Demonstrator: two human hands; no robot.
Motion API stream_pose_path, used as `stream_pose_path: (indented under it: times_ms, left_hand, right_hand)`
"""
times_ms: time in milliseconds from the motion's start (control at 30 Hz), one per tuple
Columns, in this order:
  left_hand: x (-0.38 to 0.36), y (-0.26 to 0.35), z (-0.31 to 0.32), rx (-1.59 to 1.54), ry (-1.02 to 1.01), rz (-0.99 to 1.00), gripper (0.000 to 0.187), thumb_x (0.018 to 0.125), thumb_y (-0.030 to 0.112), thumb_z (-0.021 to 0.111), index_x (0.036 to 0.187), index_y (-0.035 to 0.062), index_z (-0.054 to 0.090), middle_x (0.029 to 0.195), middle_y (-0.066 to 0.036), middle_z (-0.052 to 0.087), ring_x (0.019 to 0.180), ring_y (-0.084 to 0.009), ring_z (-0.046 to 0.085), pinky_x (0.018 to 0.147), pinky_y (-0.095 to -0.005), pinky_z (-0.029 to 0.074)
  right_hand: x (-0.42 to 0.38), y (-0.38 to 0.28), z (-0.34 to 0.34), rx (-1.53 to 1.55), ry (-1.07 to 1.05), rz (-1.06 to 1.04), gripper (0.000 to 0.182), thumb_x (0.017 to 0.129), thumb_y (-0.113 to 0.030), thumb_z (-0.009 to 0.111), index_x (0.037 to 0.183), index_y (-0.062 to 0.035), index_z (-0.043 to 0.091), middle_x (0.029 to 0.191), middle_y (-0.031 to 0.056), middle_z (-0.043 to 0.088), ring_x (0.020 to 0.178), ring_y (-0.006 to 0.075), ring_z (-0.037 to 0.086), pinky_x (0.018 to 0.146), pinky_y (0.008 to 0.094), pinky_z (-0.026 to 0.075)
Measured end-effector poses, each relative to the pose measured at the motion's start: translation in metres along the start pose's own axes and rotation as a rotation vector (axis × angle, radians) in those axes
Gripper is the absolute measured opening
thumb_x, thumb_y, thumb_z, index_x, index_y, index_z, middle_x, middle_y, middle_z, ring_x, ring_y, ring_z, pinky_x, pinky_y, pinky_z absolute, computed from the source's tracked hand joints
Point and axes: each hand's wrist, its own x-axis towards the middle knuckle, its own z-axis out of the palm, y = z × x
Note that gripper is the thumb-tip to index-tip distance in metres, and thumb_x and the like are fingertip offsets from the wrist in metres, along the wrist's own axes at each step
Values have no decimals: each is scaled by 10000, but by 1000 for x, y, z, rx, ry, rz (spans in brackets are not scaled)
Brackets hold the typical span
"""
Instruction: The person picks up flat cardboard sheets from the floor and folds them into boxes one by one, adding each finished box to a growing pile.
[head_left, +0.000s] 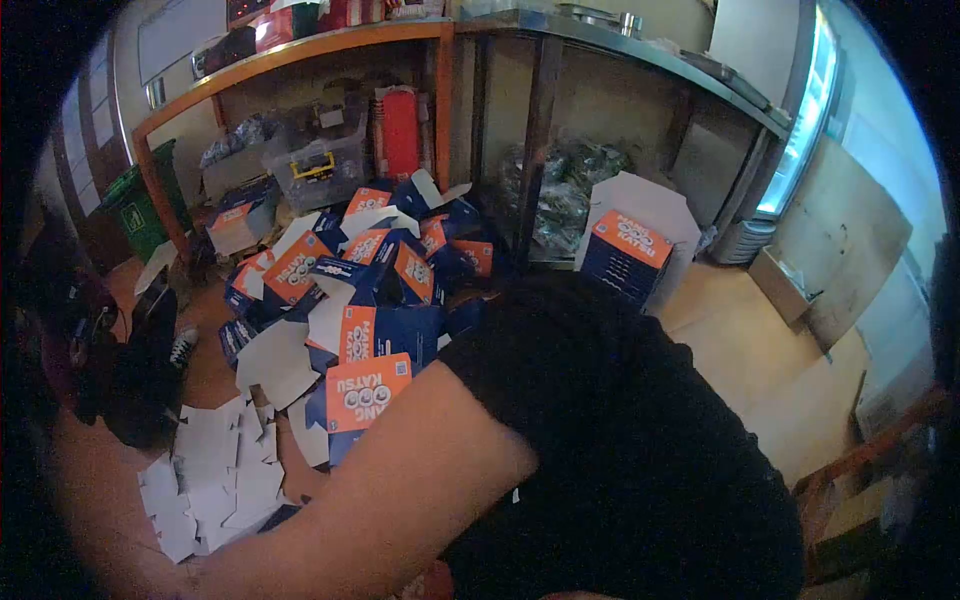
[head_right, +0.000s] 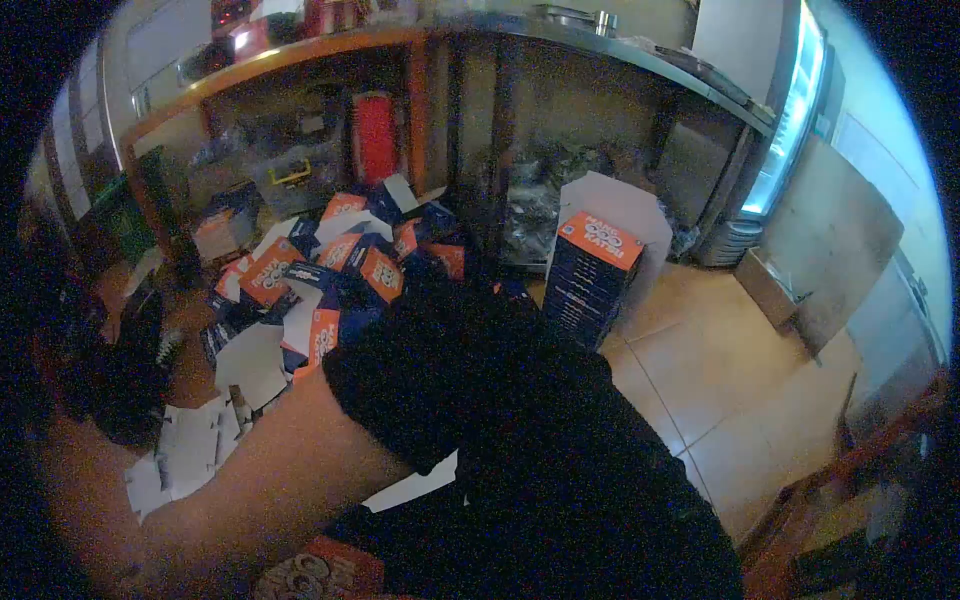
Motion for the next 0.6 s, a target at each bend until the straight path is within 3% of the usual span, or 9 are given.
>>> stream_pose_path:
  times_ms: [500, 600]
  left_hand:
    - [-1, -8, -5, 46, -14, 6, 290, 847, 246, 495, 972, -10, 550, 797, -130, 613, 752, -233, 600, 669, -358, 453]
    - [-1, -10, -6, 47, -10, 6, 287, 845, 247, 498, 964, -8, 553, 788, -128, 615, 747, -232, 600, 666, -357, 451]
  right_hand:
    - [-7, -8, -15, -60, 124, -117, 290, 797, -207, 445, 951, -4, 585, 944, 110, 520, 920, 252, 505, 784, 351, 394]
    - [-13, -10, -9, -125, 129, -79, 245, 786, -176, 444, 928, -47, 596, 950, 110, 538, 911, 237, 517, 779, 347, 403]
